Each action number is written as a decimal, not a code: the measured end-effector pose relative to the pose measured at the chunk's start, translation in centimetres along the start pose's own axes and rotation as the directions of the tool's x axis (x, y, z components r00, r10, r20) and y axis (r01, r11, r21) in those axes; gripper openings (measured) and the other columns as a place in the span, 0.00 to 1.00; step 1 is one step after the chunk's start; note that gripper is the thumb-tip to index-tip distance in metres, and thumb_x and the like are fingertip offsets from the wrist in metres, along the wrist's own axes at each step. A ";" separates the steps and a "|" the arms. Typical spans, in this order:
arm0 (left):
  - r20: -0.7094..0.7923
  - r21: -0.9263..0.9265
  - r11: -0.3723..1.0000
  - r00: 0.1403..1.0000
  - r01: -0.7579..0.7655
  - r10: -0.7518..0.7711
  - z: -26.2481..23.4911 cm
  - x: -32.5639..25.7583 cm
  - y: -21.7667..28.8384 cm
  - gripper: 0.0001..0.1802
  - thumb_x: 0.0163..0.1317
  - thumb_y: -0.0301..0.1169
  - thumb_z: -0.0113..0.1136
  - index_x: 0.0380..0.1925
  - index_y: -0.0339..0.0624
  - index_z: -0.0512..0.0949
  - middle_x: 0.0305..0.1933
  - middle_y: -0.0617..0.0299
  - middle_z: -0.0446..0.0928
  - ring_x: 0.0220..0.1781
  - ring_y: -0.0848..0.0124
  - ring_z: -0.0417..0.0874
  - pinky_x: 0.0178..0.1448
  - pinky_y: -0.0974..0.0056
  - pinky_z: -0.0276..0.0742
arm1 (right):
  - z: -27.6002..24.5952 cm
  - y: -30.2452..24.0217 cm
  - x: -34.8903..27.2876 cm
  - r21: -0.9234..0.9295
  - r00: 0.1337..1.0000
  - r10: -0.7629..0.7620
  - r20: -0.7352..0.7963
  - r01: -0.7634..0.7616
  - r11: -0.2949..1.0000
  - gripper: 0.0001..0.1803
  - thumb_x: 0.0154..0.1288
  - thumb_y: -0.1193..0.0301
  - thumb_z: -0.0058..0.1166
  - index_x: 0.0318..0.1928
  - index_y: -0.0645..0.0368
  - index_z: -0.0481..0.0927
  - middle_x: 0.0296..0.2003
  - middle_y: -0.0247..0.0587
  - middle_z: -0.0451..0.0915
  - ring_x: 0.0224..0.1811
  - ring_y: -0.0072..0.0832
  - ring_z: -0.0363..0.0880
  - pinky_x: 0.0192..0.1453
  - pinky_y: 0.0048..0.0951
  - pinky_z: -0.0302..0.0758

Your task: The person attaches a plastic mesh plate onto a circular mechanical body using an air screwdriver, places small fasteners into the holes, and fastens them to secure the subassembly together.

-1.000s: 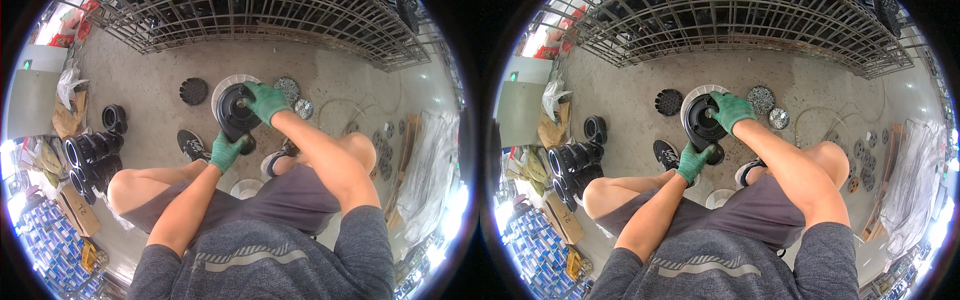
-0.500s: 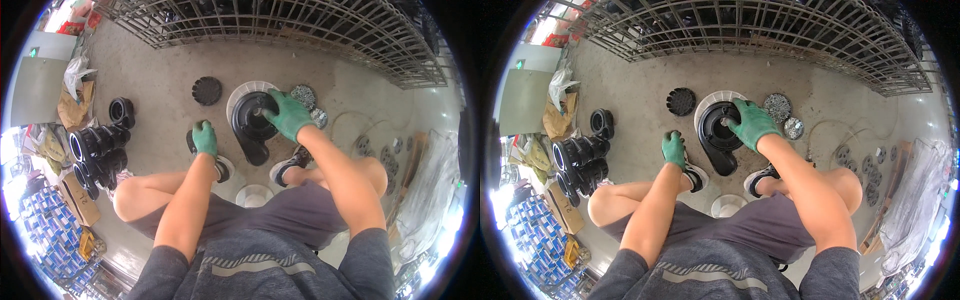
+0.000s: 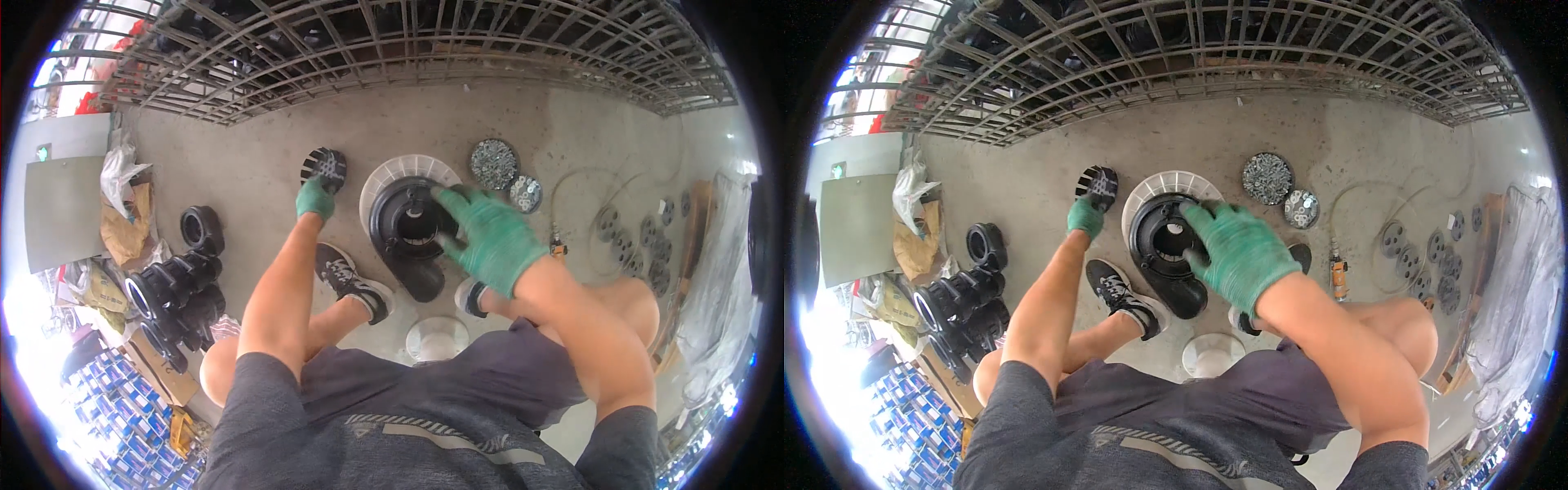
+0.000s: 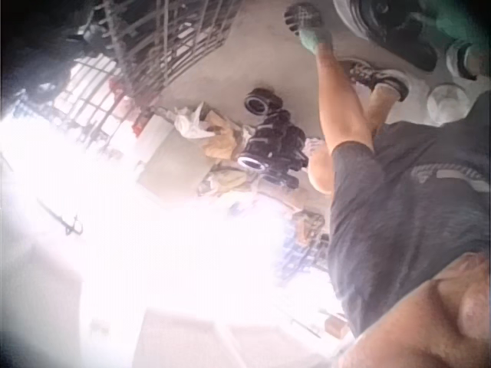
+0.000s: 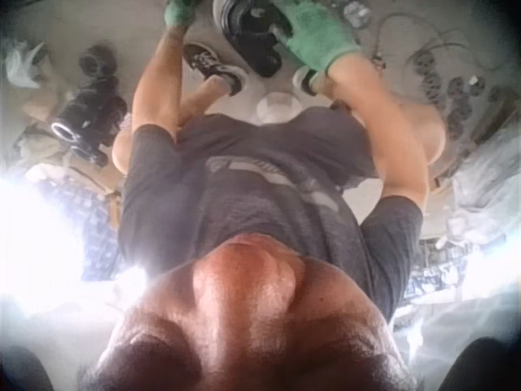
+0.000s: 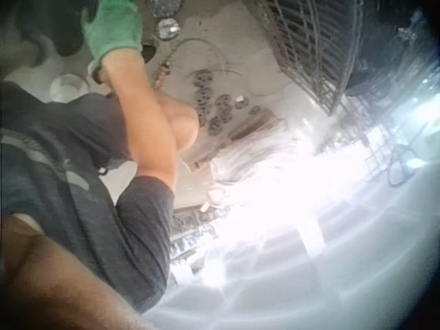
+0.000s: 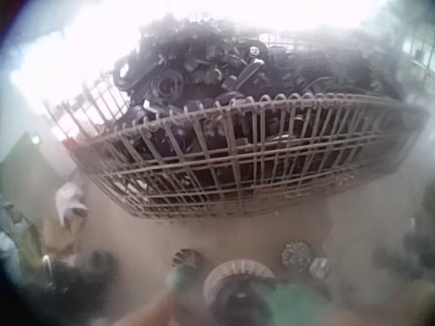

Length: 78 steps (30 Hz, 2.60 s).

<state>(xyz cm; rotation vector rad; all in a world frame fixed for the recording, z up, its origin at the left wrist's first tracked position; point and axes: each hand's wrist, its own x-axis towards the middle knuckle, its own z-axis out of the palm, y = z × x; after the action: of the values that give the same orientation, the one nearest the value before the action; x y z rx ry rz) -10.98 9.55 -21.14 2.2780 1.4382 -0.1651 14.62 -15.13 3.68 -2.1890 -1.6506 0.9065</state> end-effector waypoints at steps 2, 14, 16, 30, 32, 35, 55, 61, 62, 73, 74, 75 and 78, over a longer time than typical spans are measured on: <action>0.161 -0.750 0.632 0.981 0.194 -0.110 -3.0 2.3 -9.1 0.13 0.67 0.39 0.60 0.48 0.50 0.83 0.41 0.59 0.86 0.36 0.61 0.86 0.40 0.57 0.80 | -0.6 -1.4 1.5 0.051 0.993 -0.104 -0.052 0.107 0.993 0.30 0.68 0.60 0.60 0.68 0.55 0.71 0.58 0.54 0.77 0.56 0.51 0.79 0.62 0.47 0.77; 0.378 -0.844 -0.262 0.865 0.468 0.329 -25.8 -15.5 11.7 0.32 0.72 0.48 0.46 0.66 0.37 0.73 0.68 0.51 0.76 0.70 0.56 0.75 0.76 0.46 0.67 | -2.1 -2.8 -0.6 0.924 0.996 -0.064 -0.061 0.081 0.374 0.31 0.78 0.51 0.51 0.72 0.55 0.69 0.59 0.40 0.80 0.58 0.28 0.79 0.63 0.33 0.78; 0.377 -0.859 -0.216 0.858 0.465 0.348 -24.0 -17.1 13.2 0.33 0.71 0.50 0.48 0.67 0.38 0.72 0.68 0.51 0.76 0.69 0.56 0.76 0.75 0.47 0.69 | -2.1 -3.3 -1.7 0.999 0.984 -0.170 0.052 -0.049 0.016 0.31 0.79 0.53 0.50 0.73 0.55 0.66 0.60 0.37 0.78 0.59 0.25 0.78 0.65 0.31 0.76; 0.161 -0.289 0.826 0.826 -0.483 0.540 -16.1 -17.3 13.8 0.67 0.36 0.39 0.87 0.75 0.36 0.55 0.70 0.44 0.68 0.71 0.52 0.71 0.75 0.55 0.68 | 3.0 1.5 -3.3 0.817 0.972 0.152 0.179 -0.233 0.527 0.32 0.78 0.54 0.51 0.72 0.60 0.65 0.57 0.52 0.81 0.58 0.40 0.81 0.65 0.38 0.74; 0.140 -0.358 0.831 0.855 -0.426 0.499 -15.6 -16.6 13.6 0.64 0.38 0.38 0.87 0.73 0.36 0.57 0.69 0.46 0.69 0.71 0.53 0.72 0.75 0.54 0.68 | 3.2 1.8 -2.6 0.719 0.970 0.167 0.179 -0.245 0.651 0.32 0.79 0.52 0.47 0.72 0.60 0.64 0.56 0.58 0.81 0.59 0.47 0.81 0.64 0.41 0.74; 0.127 -0.404 0.808 0.849 -0.429 0.514 -15.3 -15.3 13.0 0.61 0.41 0.37 0.85 0.73 0.36 0.58 0.70 0.47 0.69 0.71 0.54 0.72 0.75 0.54 0.68 | 2.9 1.2 -1.5 0.429 0.980 0.148 0.136 -0.193 0.882 0.32 0.80 0.52 0.41 0.73 0.61 0.61 0.55 0.67 0.79 0.58 0.59 0.78 0.61 0.50 0.73; 0.199 -0.435 0.830 0.862 -0.349 0.467 -12.9 -14.3 12.2 0.65 0.47 0.34 0.81 0.80 0.43 0.47 0.78 0.43 0.60 0.78 0.48 0.64 0.78 0.54 0.65 | 3.0 1.2 -0.7 0.415 0.939 0.202 0.278 -0.306 0.857 0.32 0.74 0.64 0.53 0.73 0.60 0.61 0.56 0.60 0.80 0.54 0.48 0.83 0.60 0.44 0.77; 0.189 -0.440 0.828 0.865 -0.348 0.465 -12.8 -14.2 12.4 0.64 0.47 0.35 0.81 0.79 0.44 0.48 0.77 0.42 0.63 0.77 0.47 0.66 0.77 0.52 0.67 | 5.0 3.5 -0.2 0.604 0.930 0.153 0.335 -0.336 0.723 0.30 0.73 0.79 0.47 0.74 0.60 0.61 0.53 0.56 0.81 0.44 0.28 0.86 0.47 0.32 0.86; 0.163 -0.445 0.813 0.858 -0.377 0.487 -12.7 -14.2 12.3 0.64 0.47 0.35 0.81 0.79 0.44 0.48 0.76 0.42 0.63 0.77 0.47 0.66 0.77 0.52 0.67 | 4.9 3.4 -0.3 0.584 0.932 0.156 0.328 -0.330 0.742 0.31 0.72 0.79 0.47 0.74 0.60 0.60 0.54 0.55 0.81 0.46 0.29 0.85 0.50 0.33 0.85; 0.177 -0.415 0.820 0.849 -0.394 0.498 -13.4 -14.1 12.5 0.63 0.47 0.33 0.81 0.79 0.43 0.48 0.77 0.42 0.63 0.77 0.47 0.66 0.78 0.53 0.66 | 4.5 3.0 -0.8 0.496 0.946 0.159 0.281 -0.285 0.820 0.33 0.68 0.78 0.51 0.74 0.60 0.63 0.55 0.51 0.81 0.55 0.33 0.80 0.62 0.33 0.76; 0.181 -0.427 0.817 0.848 -0.388 0.498 -13.4 -14.2 12.6 0.63 0.48 0.33 0.80 0.79 0.42 0.48 0.77 0.42 0.63 0.77 0.48 0.66 0.78 0.53 0.66 | 5.1 3.7 -0.8 0.463 0.960 0.134 0.245 -0.237 0.854 0.33 0.68 0.73 0.50 0.74 0.59 0.63 0.53 0.56 0.82 0.54 0.41 0.82 0.60 0.38 0.76; 0.180 -0.427 0.817 0.849 -0.387 0.496 -13.4 -14.2 12.6 0.63 0.48 0.33 0.80 0.79 0.42 0.48 0.77 0.42 0.63 0.77 0.48 0.66 0.78 0.53 0.66 | 5.2 3.7 -0.7 0.427 0.972 0.104 0.212 -0.188 0.885 0.33 0.68 0.67 0.49 0.74 0.57 0.62 0.52 0.62 0.82 0.52 0.49 0.83 0.59 0.42 0.77; 0.184 -0.431 0.816 0.848 -0.386 0.498 -13.4 -14.2 12.5 0.63 0.48 0.33 0.80 0.79 0.41 0.48 0.77 0.42 0.63 0.77 0.48 0.66 0.78 0.53 0.66 | 5.0 3.5 -0.7 0.443 0.969 0.106 0.224 -0.198 0.875 0.34 0.68 0.67 0.49 0.74 0.57 0.62 0.50 0.62 0.83 0.50 0.50 0.84 0.58 0.43 0.77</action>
<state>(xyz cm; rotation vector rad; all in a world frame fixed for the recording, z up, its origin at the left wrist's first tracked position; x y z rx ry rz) -8.10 -1.09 -0.76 2.0880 0.6809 -0.0605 14.18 -17.74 -1.84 -1.9589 -1.1753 1.4305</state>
